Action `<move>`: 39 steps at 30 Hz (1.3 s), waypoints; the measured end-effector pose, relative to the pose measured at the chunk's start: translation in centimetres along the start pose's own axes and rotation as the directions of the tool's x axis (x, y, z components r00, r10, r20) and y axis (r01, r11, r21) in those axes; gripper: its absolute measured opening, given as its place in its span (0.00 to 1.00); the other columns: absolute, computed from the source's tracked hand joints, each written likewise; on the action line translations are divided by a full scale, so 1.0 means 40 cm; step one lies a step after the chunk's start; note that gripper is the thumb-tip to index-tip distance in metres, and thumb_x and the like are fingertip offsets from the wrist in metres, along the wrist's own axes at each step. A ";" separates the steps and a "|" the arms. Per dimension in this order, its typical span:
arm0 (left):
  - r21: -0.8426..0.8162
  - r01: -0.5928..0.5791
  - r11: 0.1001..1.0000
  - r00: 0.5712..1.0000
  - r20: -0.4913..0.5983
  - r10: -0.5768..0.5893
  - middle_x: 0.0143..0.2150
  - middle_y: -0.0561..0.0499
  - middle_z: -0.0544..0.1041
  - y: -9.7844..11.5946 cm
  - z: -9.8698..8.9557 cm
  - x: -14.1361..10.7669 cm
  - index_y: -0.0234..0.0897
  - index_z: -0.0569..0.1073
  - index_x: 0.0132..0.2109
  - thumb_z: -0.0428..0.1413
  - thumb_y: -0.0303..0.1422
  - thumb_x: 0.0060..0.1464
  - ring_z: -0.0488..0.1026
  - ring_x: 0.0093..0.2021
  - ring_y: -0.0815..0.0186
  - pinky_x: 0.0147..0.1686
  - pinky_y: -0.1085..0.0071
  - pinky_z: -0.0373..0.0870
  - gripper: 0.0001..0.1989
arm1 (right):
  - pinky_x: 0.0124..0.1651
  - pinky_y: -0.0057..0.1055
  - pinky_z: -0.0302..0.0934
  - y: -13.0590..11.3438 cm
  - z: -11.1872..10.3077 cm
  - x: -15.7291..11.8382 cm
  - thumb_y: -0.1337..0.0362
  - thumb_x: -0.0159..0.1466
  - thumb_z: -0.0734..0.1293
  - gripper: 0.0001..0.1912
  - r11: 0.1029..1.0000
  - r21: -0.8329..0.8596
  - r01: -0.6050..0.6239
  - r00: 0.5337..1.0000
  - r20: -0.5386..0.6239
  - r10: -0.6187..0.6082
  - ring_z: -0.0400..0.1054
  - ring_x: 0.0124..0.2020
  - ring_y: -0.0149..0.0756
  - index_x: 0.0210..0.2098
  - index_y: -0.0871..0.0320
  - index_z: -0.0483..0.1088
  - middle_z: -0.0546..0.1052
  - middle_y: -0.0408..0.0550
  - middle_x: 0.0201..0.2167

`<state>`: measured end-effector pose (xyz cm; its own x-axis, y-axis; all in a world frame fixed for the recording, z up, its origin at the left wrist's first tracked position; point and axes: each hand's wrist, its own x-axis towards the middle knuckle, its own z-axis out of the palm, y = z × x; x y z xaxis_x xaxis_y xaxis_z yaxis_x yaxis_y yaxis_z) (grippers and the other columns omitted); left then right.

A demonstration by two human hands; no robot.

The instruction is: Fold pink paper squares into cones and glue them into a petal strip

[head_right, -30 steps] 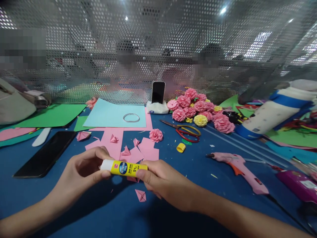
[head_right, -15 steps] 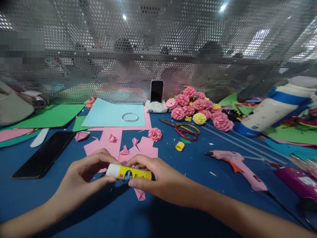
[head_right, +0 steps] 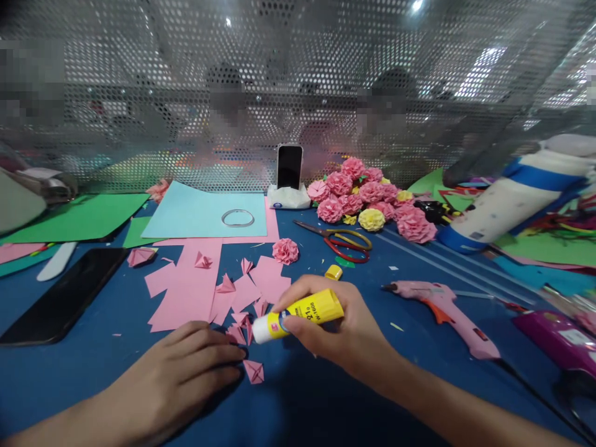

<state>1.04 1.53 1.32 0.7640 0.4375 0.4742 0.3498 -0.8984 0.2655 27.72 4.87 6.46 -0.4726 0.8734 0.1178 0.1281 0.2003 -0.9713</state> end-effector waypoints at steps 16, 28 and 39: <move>0.275 -0.076 0.958 0.984 -0.135 0.117 0.47 0.55 0.82 0.018 0.079 -0.021 0.37 0.79 0.46 0.43 0.24 0.71 0.77 0.46 0.67 0.66 0.67 0.57 0.18 | 0.25 0.24 0.53 0.095 0.017 -0.030 0.59 0.65 0.70 0.09 0.999 -0.046 -0.025 0.998 0.062 0.028 0.61 0.23 0.27 0.37 0.58 0.75 0.73 0.44 0.27; 0.189 -0.047 0.981 0.995 -0.073 0.062 0.48 0.52 0.82 0.018 0.065 -0.020 0.36 0.77 0.51 0.42 0.25 0.71 0.76 0.48 0.67 0.62 0.67 0.61 0.18 | 0.21 0.21 0.55 0.105 0.031 -0.020 0.58 0.63 0.71 0.10 0.961 0.208 -0.182 0.982 0.084 0.168 0.62 0.18 0.23 0.37 0.60 0.74 0.73 0.43 0.25; -0.113 0.263 0.958 0.929 -0.237 -0.283 0.35 0.50 0.76 0.028 -0.031 0.025 0.38 0.74 0.44 0.56 0.30 0.65 0.73 0.35 0.66 0.34 0.72 0.69 0.03 | 0.20 0.16 0.55 0.091 0.056 -0.027 0.54 0.65 0.71 0.17 0.810 0.479 -0.337 0.932 0.290 0.216 0.73 0.21 0.27 0.43 0.61 0.66 0.80 0.50 0.27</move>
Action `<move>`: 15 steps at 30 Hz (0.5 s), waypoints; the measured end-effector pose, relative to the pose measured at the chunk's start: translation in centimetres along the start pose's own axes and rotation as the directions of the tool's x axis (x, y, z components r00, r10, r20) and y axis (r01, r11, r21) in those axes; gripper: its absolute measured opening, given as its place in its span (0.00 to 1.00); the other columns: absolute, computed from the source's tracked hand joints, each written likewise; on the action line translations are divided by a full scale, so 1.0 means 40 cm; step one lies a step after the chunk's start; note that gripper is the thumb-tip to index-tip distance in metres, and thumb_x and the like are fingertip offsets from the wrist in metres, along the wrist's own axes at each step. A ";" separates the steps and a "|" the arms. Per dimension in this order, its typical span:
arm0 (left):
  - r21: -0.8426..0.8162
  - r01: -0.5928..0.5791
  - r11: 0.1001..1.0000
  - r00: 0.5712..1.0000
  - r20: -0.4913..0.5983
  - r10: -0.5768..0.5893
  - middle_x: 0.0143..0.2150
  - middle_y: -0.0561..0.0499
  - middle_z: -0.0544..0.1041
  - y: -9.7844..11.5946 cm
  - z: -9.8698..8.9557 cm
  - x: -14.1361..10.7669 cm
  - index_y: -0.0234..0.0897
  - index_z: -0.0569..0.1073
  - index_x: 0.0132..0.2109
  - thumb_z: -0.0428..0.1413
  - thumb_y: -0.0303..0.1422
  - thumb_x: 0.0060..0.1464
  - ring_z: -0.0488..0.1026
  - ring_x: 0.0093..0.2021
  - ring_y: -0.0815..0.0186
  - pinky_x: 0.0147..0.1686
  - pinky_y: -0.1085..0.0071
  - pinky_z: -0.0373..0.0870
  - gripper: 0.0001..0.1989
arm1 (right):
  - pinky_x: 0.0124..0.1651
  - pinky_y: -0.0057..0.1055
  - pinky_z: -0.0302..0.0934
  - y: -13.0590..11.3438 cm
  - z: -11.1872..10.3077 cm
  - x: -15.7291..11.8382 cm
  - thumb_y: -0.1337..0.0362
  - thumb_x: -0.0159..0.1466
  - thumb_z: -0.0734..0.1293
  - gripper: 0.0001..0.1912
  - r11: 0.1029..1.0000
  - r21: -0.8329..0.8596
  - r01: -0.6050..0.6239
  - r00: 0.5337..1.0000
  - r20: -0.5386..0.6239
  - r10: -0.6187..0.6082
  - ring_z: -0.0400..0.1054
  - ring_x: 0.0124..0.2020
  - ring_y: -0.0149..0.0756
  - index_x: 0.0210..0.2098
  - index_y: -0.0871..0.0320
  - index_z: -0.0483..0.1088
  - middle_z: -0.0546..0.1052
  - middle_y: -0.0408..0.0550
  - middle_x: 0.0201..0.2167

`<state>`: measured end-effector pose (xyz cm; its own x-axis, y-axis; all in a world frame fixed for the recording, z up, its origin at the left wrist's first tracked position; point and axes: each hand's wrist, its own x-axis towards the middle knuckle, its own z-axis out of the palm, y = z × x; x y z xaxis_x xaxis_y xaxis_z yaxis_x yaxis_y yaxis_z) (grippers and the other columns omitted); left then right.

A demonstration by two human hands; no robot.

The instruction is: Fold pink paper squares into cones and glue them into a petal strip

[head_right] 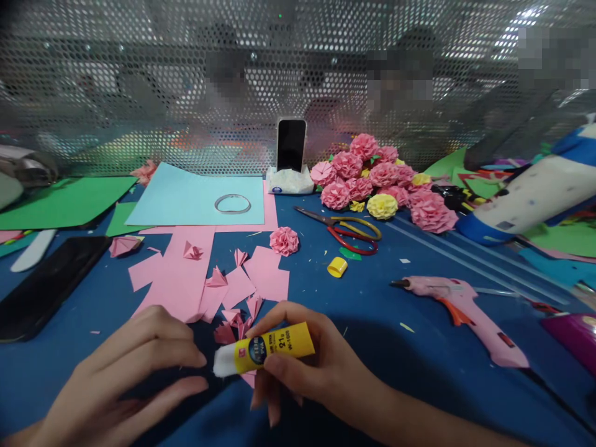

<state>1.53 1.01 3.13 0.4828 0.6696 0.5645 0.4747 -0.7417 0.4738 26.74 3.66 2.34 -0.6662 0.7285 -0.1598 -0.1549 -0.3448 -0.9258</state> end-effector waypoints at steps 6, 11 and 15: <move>0.011 0.006 1.000 1.000 -0.020 -0.006 0.35 0.52 0.73 -0.001 -0.004 0.008 0.39 0.74 0.43 0.56 0.29 0.64 0.70 0.34 0.67 0.32 0.72 0.66 0.02 | 0.19 0.15 0.53 0.013 0.001 0.000 0.52 0.68 0.67 0.17 0.996 0.088 -0.024 0.998 0.056 0.019 0.75 0.21 0.28 0.46 0.59 0.65 0.82 0.51 0.31; -0.001 0.031 1.000 0.999 -0.005 -0.031 0.37 0.51 0.72 -0.003 0.000 0.000 0.40 0.75 0.43 0.55 0.27 0.65 0.69 0.37 0.65 0.34 0.71 0.64 0.05 | 0.19 0.16 0.52 0.012 0.001 0.001 0.52 0.68 0.67 0.18 0.995 0.098 -0.029 0.998 0.056 0.023 0.75 0.21 0.28 0.46 0.60 0.65 0.82 0.51 0.31; 0.015 0.021 1.000 1.000 -0.002 -0.021 0.37 0.50 0.72 -0.007 0.003 -0.005 0.42 0.76 0.42 0.54 0.28 0.66 0.69 0.36 0.65 0.33 0.71 0.63 0.06 | 0.19 0.16 0.52 0.013 0.002 -0.001 0.52 0.69 0.67 0.18 0.996 0.081 -0.036 0.998 0.051 0.032 0.75 0.21 0.28 0.47 0.61 0.65 0.82 0.52 0.31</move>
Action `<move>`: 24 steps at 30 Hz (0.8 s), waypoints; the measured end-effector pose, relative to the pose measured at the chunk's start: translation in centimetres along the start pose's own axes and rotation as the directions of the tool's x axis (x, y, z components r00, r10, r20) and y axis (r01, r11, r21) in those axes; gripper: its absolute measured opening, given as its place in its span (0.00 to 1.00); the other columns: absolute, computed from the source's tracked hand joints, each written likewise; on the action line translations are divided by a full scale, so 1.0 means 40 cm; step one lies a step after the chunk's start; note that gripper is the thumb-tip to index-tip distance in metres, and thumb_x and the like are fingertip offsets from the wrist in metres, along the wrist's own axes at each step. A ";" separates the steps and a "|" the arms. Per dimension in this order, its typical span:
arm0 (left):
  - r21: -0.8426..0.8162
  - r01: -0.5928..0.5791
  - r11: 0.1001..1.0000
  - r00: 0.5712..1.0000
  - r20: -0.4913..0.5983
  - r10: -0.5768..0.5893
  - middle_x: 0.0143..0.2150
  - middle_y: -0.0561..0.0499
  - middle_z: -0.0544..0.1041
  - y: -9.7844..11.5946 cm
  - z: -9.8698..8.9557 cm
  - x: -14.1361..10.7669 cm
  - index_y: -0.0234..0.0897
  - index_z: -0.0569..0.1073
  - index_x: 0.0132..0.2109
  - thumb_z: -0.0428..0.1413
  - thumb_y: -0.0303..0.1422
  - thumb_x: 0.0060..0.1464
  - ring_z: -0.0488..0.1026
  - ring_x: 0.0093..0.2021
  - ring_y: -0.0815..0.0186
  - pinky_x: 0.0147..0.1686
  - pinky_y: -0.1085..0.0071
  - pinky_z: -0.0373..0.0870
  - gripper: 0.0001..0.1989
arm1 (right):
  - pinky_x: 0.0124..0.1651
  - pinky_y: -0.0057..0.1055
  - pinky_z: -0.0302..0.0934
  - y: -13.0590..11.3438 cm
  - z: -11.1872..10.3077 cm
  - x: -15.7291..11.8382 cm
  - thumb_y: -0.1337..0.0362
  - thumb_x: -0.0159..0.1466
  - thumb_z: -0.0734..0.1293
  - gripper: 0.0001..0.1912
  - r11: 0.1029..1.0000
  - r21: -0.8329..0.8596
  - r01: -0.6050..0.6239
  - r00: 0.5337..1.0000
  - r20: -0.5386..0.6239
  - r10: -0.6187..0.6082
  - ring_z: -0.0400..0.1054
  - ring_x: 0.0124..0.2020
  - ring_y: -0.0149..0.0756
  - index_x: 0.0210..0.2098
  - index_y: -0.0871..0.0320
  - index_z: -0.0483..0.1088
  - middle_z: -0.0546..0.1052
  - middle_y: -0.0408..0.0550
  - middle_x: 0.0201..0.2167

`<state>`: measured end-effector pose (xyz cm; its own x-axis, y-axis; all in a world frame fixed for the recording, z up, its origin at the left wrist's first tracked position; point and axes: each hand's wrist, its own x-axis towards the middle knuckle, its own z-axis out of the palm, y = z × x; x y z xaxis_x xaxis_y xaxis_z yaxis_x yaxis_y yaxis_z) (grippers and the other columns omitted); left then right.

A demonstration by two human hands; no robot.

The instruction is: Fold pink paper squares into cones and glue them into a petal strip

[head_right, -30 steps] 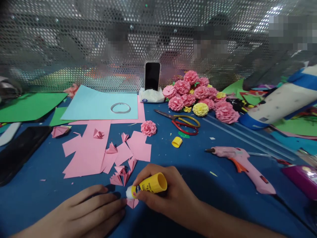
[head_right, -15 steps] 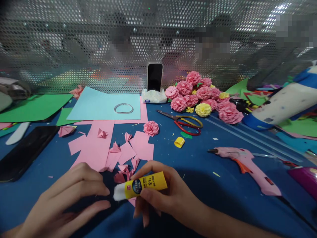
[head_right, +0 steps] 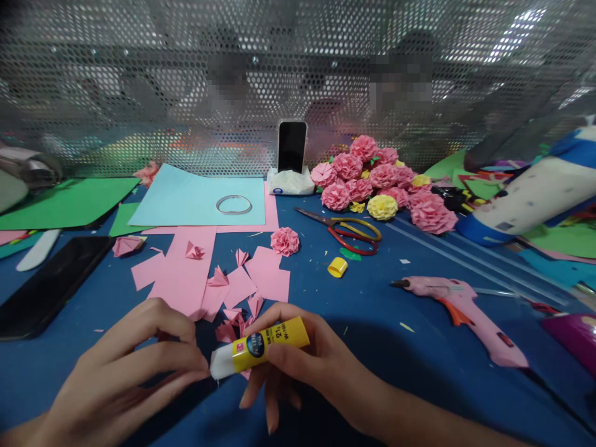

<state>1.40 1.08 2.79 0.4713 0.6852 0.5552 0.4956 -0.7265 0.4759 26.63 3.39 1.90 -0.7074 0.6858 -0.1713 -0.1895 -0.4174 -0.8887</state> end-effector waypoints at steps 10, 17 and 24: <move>-0.008 -0.016 1.000 1.000 -0.005 0.016 0.36 0.50 0.73 0.006 -0.001 0.004 0.40 0.75 0.40 0.55 0.25 0.63 0.69 0.34 0.65 0.32 0.70 0.63 0.07 | 0.19 0.16 0.52 0.003 -0.003 0.000 0.53 0.69 0.66 0.17 1.000 -0.019 -0.005 1.000 -0.015 0.005 0.75 0.21 0.28 0.47 0.60 0.65 0.82 0.51 0.31; -0.012 -0.082 0.997 0.997 0.001 0.082 0.36 0.50 0.74 -0.004 0.007 -0.004 0.39 0.76 0.41 0.54 0.26 0.64 0.69 0.34 0.64 0.33 0.68 0.61 0.06 | 0.20 0.16 0.54 -0.005 -0.004 0.004 0.53 0.69 0.66 0.17 1.000 0.013 -0.005 1.000 -0.015 0.006 0.76 0.22 0.28 0.47 0.61 0.66 0.82 0.52 0.31; 0.130 -0.181 0.975 0.982 -0.034 0.187 0.30 0.55 0.78 0.003 0.007 -0.008 0.40 0.76 0.39 0.54 0.24 0.64 0.66 0.29 0.66 0.30 0.66 0.56 0.08 | 0.21 0.15 0.53 -0.006 0.006 0.005 0.53 0.70 0.65 0.16 0.999 0.017 -0.036 0.997 -0.061 0.037 0.76 0.22 0.27 0.46 0.61 0.66 0.82 0.53 0.31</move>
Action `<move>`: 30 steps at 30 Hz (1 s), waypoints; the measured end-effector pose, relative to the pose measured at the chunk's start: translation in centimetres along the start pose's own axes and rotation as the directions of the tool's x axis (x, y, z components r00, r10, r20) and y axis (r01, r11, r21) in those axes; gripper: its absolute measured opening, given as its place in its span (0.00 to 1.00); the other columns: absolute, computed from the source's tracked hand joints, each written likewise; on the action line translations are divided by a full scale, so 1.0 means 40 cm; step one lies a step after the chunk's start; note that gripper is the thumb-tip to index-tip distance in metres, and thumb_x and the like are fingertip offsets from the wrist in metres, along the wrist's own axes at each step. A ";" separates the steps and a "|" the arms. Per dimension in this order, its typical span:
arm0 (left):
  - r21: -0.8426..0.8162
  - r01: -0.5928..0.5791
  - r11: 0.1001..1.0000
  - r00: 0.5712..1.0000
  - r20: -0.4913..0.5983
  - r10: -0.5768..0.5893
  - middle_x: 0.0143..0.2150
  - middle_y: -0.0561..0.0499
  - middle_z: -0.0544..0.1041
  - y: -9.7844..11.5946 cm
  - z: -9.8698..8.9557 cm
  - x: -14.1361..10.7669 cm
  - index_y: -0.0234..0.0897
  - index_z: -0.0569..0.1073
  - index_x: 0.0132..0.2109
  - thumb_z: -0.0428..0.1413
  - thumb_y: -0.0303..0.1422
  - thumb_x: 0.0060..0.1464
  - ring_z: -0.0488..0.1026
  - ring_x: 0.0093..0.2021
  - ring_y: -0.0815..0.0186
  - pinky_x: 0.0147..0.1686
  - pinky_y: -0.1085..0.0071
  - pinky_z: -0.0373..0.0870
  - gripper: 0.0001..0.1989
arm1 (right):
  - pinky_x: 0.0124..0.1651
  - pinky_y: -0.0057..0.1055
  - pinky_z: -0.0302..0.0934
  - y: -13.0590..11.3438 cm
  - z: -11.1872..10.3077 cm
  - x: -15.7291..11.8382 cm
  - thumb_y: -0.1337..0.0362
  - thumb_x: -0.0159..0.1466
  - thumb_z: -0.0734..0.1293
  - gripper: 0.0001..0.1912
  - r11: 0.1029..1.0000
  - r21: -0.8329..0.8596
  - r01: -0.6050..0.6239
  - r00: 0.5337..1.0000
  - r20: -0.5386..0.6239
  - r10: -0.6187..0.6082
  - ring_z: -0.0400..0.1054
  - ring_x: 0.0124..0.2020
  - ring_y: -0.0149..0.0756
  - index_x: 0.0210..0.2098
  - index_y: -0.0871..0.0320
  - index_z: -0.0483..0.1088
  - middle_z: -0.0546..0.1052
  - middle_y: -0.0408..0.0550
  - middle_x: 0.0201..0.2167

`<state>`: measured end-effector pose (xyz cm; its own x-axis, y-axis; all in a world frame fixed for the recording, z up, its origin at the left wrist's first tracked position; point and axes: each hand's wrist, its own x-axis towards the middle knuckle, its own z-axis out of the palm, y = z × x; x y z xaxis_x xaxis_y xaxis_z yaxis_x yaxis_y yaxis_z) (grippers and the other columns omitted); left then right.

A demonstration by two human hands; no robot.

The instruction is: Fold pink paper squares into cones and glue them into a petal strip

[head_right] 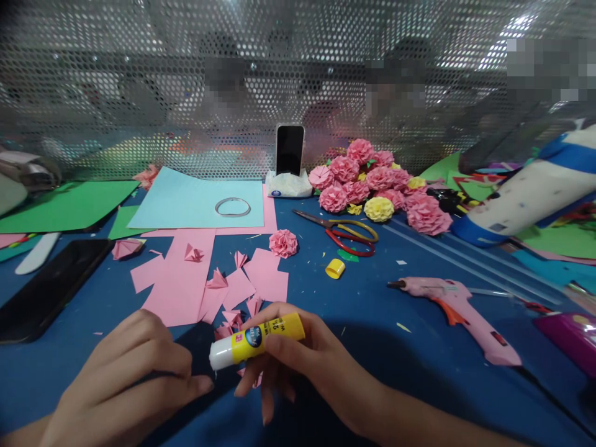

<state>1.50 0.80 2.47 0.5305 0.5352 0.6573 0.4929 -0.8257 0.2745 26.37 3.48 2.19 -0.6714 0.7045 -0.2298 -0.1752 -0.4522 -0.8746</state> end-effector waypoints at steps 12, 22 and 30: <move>0.114 0.003 0.993 0.994 -0.111 0.009 0.28 0.59 0.80 0.023 0.006 0.009 0.41 0.78 0.37 0.50 0.28 0.69 0.63 0.26 0.68 0.30 0.66 0.55 0.14 | 0.21 0.14 0.55 0.005 0.005 0.005 0.54 0.71 0.64 0.16 0.999 -0.008 0.032 0.999 0.014 -0.032 0.77 0.23 0.27 0.46 0.61 0.68 0.83 0.55 0.33; 0.202 -0.070 0.977 0.994 -0.066 0.084 0.31 0.60 0.81 0.016 0.006 -0.005 0.40 0.79 0.39 0.50 0.26 0.69 0.65 0.28 0.67 0.31 0.64 0.56 0.14 | 0.21 0.14 0.54 0.007 0.009 0.006 0.54 0.71 0.64 0.15 0.999 -0.021 0.039 0.999 0.020 -0.039 0.76 0.22 0.27 0.46 0.61 0.67 0.83 0.55 0.33; 0.251 -0.126 0.960 0.989 -0.043 0.141 0.33 0.59 0.82 0.015 0.000 -0.013 0.39 0.78 0.40 0.46 0.24 0.70 0.69 0.27 0.69 0.33 0.63 0.58 0.17 | 0.21 0.16 0.53 0.008 0.008 0.007 0.54 0.70 0.65 0.16 0.999 -0.030 0.034 0.999 0.010 -0.034 0.76 0.22 0.27 0.45 0.61 0.66 0.83 0.54 0.32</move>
<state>1.52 0.03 2.29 0.5645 0.4048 0.7194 0.5794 -0.8150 0.0039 25.89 3.36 1.97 -0.6721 0.7141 -0.1958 -0.1765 -0.4114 -0.8942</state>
